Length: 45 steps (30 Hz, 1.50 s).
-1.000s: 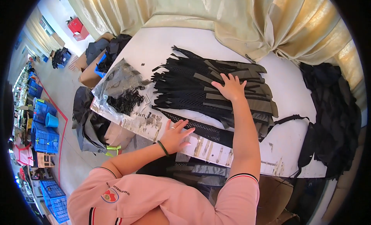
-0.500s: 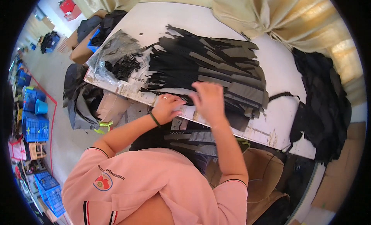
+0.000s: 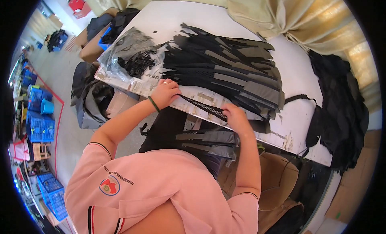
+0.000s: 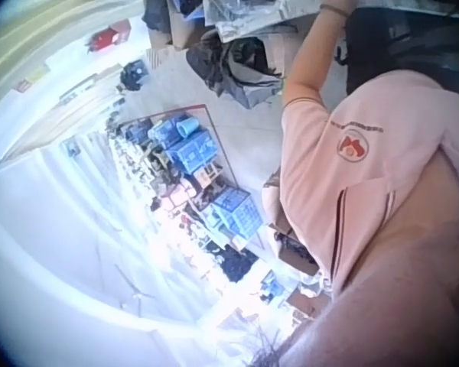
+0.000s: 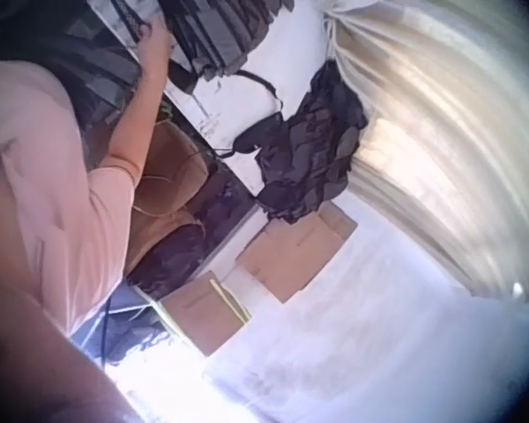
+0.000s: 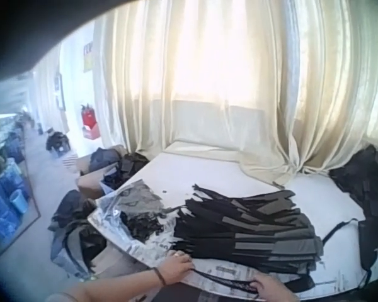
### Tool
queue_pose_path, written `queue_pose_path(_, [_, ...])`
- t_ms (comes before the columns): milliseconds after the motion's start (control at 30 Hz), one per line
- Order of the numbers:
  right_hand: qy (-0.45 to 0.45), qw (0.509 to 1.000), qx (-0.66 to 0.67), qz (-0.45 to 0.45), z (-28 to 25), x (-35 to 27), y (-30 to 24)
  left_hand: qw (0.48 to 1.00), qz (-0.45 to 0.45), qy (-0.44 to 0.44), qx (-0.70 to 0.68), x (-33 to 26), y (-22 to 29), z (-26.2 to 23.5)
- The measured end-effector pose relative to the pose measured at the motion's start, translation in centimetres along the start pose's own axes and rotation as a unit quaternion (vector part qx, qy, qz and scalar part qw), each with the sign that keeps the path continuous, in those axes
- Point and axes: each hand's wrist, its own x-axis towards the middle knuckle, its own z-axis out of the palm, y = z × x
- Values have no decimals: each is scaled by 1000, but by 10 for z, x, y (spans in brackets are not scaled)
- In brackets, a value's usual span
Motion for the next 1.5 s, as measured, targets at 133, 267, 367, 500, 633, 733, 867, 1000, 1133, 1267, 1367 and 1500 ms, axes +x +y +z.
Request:
queue_pose_path(133, [-105,988,-5,114,-17,7,11,989,-58,-104,-90,-4,-5,-13])
queue_pose_path(267, [-34,974,-192,117,-6,19,1,885,-280,-201,-313,-14,-3,-37])
queue_pose_path(367, [92,987,-110,-79,28,43,-56,850,-332,-174,-371,-26,-6,-29])
queue_pose_path(500, [-23,993,70,-96,99,67,-95,828,-310,-125,-450,-15,9,-28])
queue_pose_path(633, [4,988,135,-80,140,80,-57,898,-291,-17,-329,-13,-35,-47])
queue_pose_path(733, [-49,974,203,-87,132,83,-65,926,-321,111,-163,-12,-98,-63])
queue_pose_path(867, [-59,975,163,-137,125,89,-68,943,-331,11,14,15,-117,-48])
queue_pose_path(1000, [-103,967,233,-25,122,93,-68,940,-334,-38,58,25,-125,-43])
queue_pose_path(1133, [-127,942,307,44,111,99,-78,947,-316,6,52,20,-133,-44])
queue_pose_path(1267, [-126,930,339,64,91,100,-91,924,-313,102,-195,11,-83,-69])
queue_pose_path(1367, [-131,864,477,98,79,97,-104,783,-337,113,-511,8,-17,-69])
queue_pose_path(1500, [-131,816,554,103,76,90,-112,766,-283,152,-556,-1,23,-41])
